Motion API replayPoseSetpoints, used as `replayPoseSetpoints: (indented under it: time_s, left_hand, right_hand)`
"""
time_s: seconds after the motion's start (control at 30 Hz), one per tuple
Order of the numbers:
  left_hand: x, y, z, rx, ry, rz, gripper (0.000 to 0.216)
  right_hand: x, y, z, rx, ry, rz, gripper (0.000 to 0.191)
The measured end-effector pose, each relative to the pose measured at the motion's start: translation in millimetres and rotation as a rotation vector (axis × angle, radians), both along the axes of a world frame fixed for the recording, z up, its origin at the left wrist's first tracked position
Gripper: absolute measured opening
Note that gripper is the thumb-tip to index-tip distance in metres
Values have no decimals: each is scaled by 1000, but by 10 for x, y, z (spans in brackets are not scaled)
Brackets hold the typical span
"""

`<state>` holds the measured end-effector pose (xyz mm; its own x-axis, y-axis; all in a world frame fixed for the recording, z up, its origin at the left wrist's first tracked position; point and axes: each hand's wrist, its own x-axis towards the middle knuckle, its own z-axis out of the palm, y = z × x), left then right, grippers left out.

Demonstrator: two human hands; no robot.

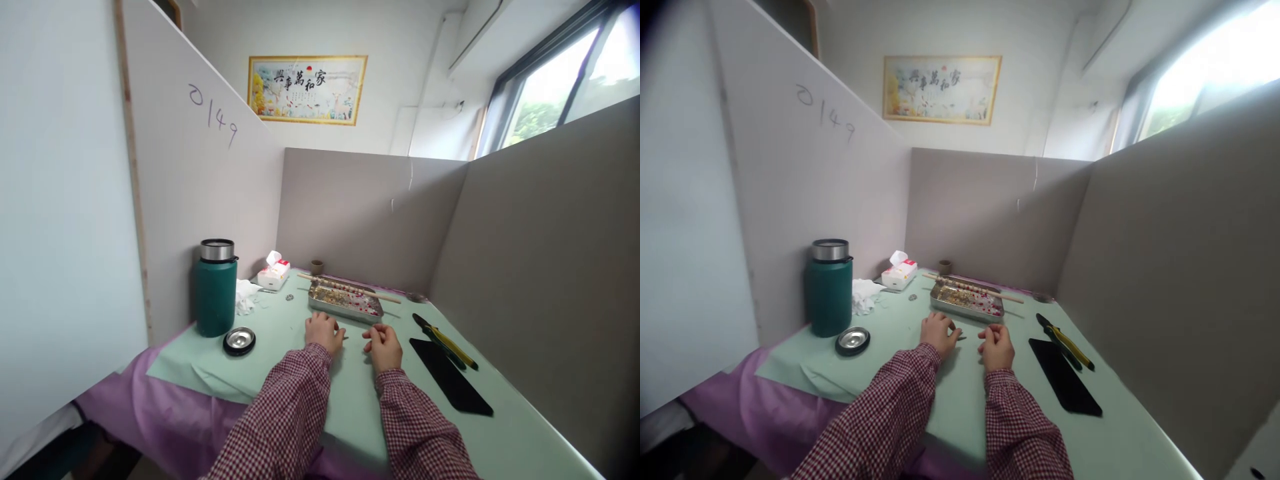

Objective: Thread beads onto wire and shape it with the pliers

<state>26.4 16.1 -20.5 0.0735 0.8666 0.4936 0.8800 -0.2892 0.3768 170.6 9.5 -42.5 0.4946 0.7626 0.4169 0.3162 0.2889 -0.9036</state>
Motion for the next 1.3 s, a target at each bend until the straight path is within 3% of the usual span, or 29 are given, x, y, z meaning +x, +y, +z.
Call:
replayPoseSetpoints:
  time_s: [0.23,0.37,0.47,0.57,0.63,0.7,0.8,0.9,1.03,1.3]
  left_hand:
    - [3,-42,0,200,-90,28,21]
    - [25,-140,87,277,-143,33,39]
    - [-50,-277,371,356,-151,29,41]
    - [-356,-420,807,502,-172,66,44]
    - [-705,-482,1071,616,-199,171,48]
    - [-1116,-508,1237,691,-256,364,60]
    - [-1682,-483,1285,660,-249,577,81]
    - [-2018,-400,1232,551,-230,664,91]
    - [-2156,-271,1229,390,-293,655,87]
    - [-2250,-192,1263,264,-354,617,80]
  right_hand:
    - [1,22,-11,-39,-10,-29,26]
    - [5,8,-4,-59,-20,-19,26]
    - [5,-32,29,-73,-20,-5,27]
    - [1,-71,61,-79,-35,17,28]
    - [-2,-78,68,-81,-20,-1,29]
    - [-2,-67,62,-82,-7,-22,29]
    - [5,-36,40,-83,-22,-17,27]
    - [14,-19,25,-75,-39,-41,23]
    - [17,-45,33,-70,-56,-27,21]
    - [42,-39,45,-145,-78,-27,15]
